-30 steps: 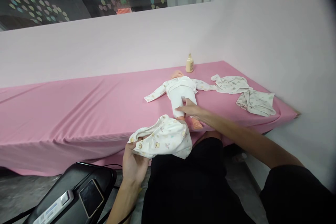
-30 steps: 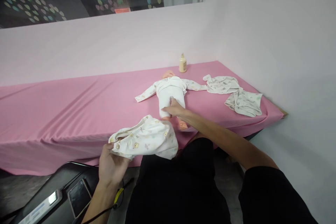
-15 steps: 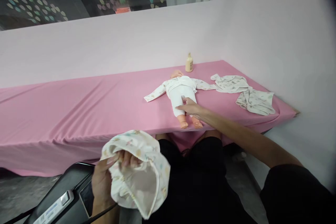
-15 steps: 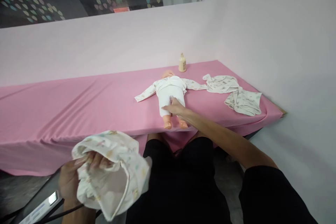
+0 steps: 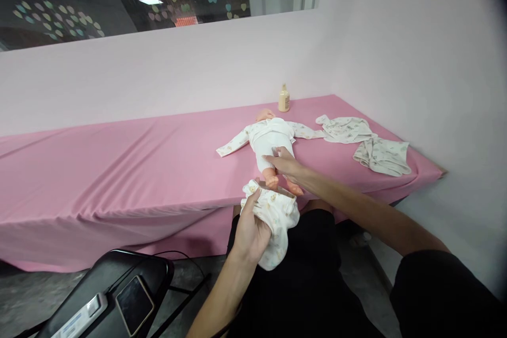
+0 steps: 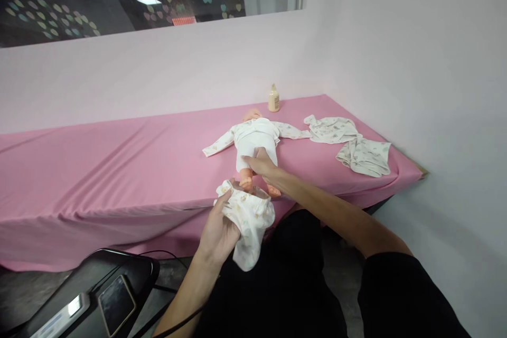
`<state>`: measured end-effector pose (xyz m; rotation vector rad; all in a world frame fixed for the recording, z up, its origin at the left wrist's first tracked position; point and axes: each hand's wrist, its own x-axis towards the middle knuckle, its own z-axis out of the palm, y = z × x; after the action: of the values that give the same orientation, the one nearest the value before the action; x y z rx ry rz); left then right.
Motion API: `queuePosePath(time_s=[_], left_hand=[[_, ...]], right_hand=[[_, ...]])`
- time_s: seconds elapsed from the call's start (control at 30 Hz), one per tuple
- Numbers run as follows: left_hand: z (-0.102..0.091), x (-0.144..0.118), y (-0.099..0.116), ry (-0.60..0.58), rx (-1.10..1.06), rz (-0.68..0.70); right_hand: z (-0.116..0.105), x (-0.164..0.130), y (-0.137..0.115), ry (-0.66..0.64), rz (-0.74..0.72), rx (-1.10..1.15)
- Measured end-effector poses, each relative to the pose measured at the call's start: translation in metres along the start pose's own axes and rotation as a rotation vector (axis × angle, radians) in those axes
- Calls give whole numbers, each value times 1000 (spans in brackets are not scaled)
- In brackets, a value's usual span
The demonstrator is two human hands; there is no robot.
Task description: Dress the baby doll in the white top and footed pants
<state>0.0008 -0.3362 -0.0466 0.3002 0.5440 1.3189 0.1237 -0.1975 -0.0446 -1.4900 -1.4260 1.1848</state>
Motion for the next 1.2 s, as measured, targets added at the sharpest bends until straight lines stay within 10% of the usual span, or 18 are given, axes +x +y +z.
queuePosePath(time_s=[0.57, 0.8, 1.2], left_hand=[[21, 34, 2, -139, -84, -30], [19, 37, 1, -92, -7, -20], [17, 39, 3, -131, 137, 5]], right_hand=[[-22, -54, -14, -134, -409, -280], [-17, -75, -16, -341, -262, -113], [2, -75, -10, -190, -375, -302]])
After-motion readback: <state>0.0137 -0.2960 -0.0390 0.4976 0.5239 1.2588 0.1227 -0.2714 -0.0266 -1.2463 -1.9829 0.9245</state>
